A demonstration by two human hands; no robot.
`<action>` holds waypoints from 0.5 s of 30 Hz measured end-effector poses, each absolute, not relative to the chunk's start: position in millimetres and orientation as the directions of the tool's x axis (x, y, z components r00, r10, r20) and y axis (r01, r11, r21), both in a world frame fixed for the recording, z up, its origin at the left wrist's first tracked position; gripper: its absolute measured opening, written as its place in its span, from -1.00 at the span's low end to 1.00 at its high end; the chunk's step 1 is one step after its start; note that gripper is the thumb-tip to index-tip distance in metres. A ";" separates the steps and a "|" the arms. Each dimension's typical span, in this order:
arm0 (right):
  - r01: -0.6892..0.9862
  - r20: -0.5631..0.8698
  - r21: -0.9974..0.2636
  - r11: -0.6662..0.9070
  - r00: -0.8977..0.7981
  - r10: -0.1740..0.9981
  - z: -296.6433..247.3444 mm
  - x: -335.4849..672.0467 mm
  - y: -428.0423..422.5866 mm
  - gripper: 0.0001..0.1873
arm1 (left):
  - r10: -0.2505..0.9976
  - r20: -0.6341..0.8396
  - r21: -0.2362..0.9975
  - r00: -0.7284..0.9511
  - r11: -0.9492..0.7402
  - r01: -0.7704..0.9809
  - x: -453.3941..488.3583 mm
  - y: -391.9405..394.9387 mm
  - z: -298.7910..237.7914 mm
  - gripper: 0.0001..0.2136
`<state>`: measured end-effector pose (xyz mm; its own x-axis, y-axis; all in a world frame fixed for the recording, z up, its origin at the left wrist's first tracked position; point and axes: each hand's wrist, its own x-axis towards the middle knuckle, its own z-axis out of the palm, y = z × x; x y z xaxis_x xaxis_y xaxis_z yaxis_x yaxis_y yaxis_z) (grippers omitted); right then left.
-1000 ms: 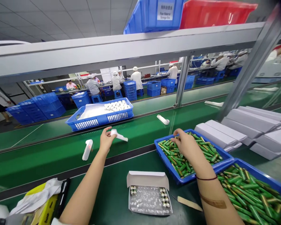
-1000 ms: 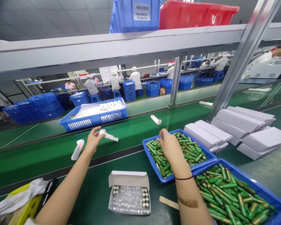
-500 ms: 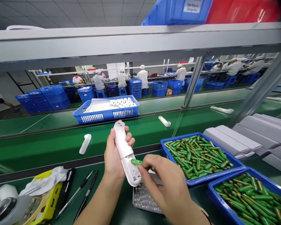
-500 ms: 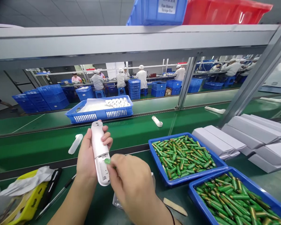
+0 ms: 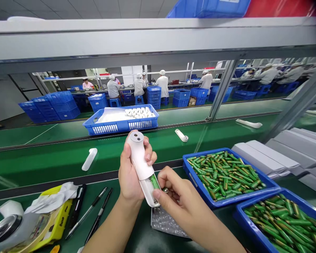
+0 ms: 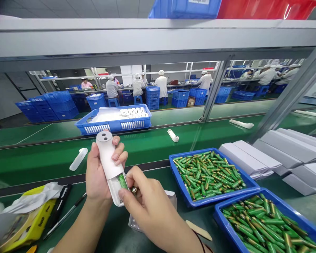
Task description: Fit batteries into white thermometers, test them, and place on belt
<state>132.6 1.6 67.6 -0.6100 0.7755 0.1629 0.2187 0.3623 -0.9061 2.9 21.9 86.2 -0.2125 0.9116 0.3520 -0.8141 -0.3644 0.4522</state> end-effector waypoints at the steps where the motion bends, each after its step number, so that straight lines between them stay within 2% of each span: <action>1: 0.192 0.187 -0.912 0.362 -0.591 0.785 66.5 132.8 3.1 -0.85 | 0.905 0.354 0.448 -0.236 -0.386 -0.806 1.9 23.0 85.9 -0.78; 4: 0.060 0.302 -0.923 0.381 -0.504 0.810 66.6 137.8 8.9 -0.98 | 0.890 0.329 0.440 -0.315 -0.440 -0.783 -2.7 27.3 86.1 -0.74; 6: -0.031 0.359 -0.924 0.381 -0.406 0.840 69.6 143.8 11.6 -0.94 | 0.890 0.308 0.443 -0.336 -0.446 -0.777 -5.0 29.2 86.7 -0.74; 10: -0.023 0.435 -0.898 0.440 -0.203 0.877 76.0 151.2 9.5 -0.91 | 0.898 0.298 0.482 -0.323 -0.434 -0.761 -2.9 29.5 86.0 -0.77; 15: -0.124 0.444 -0.894 0.431 -0.116 0.888 74.1 142.1 3.2 -0.87 | 0.890 0.341 0.521 -0.302 -0.447 -0.727 8.8 25.6 81.1 -0.79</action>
